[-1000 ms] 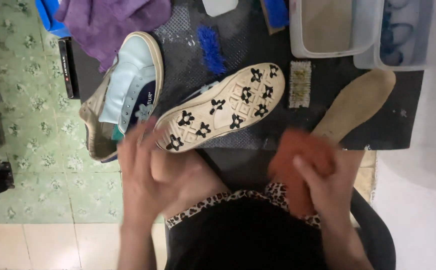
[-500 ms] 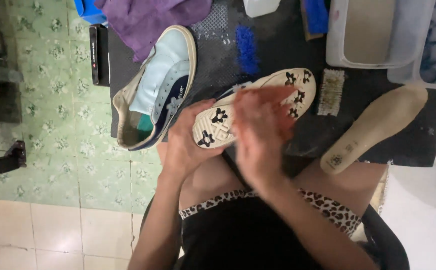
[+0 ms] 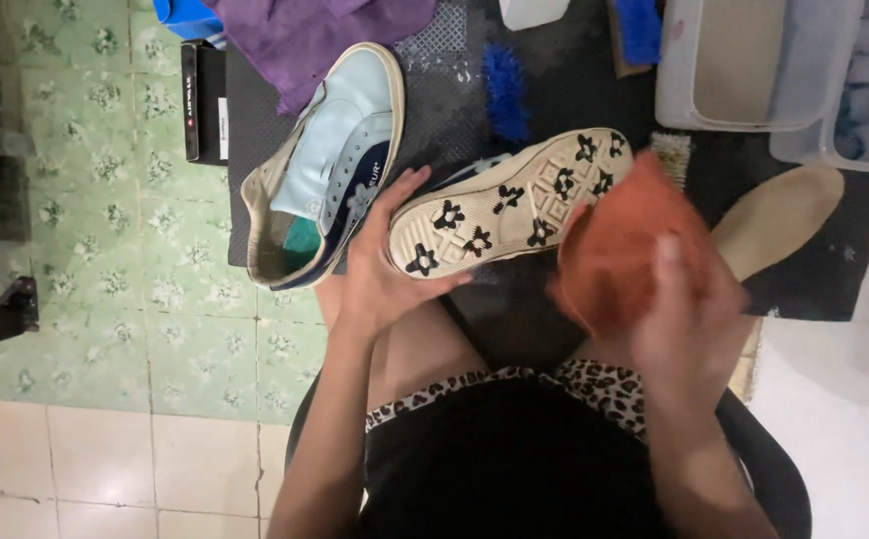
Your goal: The person cleans the sole of a sneaker by scrubbing with a brush and wiping with a cloth. They alternate between scrubbing and wiping, occasionally dipping the brush into a container of liquid.
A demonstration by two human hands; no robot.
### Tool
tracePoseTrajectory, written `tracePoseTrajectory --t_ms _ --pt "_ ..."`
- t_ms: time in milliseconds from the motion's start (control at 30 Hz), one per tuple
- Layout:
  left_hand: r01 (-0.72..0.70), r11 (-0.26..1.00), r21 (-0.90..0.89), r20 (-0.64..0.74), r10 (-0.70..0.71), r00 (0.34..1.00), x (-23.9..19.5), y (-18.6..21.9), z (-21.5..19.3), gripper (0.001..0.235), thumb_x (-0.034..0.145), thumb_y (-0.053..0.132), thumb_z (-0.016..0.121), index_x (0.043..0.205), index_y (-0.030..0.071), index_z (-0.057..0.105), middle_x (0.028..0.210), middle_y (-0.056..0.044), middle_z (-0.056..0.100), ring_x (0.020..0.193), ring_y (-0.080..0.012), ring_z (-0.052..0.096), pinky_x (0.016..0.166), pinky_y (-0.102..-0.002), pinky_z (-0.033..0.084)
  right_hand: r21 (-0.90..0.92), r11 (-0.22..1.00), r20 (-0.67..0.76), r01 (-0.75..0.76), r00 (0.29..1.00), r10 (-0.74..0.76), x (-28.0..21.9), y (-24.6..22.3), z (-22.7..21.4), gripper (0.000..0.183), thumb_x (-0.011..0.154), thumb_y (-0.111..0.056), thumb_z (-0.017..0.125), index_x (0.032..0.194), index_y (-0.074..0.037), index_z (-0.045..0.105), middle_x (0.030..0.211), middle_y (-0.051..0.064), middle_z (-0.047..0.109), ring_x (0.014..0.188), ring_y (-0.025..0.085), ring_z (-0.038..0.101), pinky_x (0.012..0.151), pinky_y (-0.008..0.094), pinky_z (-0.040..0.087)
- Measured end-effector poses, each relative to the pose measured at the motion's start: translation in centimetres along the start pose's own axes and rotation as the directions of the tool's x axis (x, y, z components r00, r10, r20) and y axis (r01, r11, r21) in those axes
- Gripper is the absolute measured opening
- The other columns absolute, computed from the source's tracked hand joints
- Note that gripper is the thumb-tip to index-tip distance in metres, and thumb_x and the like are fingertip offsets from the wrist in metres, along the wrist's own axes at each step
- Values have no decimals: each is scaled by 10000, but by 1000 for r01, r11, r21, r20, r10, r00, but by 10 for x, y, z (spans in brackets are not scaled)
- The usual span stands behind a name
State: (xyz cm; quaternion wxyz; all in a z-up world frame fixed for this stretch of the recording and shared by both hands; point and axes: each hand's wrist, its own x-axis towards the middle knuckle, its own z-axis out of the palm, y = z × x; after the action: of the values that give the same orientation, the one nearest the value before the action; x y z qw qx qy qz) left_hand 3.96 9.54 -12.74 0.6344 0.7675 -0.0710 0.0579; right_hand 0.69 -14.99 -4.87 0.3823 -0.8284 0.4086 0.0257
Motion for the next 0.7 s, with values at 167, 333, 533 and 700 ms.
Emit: tracePoseTrajectory --t_ms 167,333,533,700 --pt "-45 999 -29 -51 43 998 -6 -19 7 928 496 259 1046 1281 -10 629 1280 -180 706 1292 -335 628 1211 -477 349 -38 652 -16 757 652 -758 33 46 94 516 1059 -292 566 1507 -42 509 1526 253 490 1440 421 417 1201 589 185" --pt "-97 995 13 -8 97 995 -9 -20 5 881 595 363 1010 1298 -12 632 1281 -170 702 1253 -329 660 1148 -437 469 163 303 36 939 302 -953 -37 29 132 495 1054 -133 600 1512 14 481 1587 241 414 1470 432 388 1255 562 218" --pt "-23 982 189 -58 35 998 -14 -19 -2 433 910 242 775 1288 53 681 1223 -123 745 1167 -290 708 1025 -397 537 348 203 151 915 159 -976 -48 7 121 419 1013 -218 660 1363 12 641 1512 171 542 1436 347 493 1255 469 287" --pt "48 986 162 4 -49 999 -4 17 -6 947 486 276 1042 1305 42 629 1319 -147 697 1275 -319 646 1142 -413 455 603 763 732 -233 542 -413 -33 37 37 501 987 -324 563 1296 56 667 725 264 722 511 327 733 398 412 671"
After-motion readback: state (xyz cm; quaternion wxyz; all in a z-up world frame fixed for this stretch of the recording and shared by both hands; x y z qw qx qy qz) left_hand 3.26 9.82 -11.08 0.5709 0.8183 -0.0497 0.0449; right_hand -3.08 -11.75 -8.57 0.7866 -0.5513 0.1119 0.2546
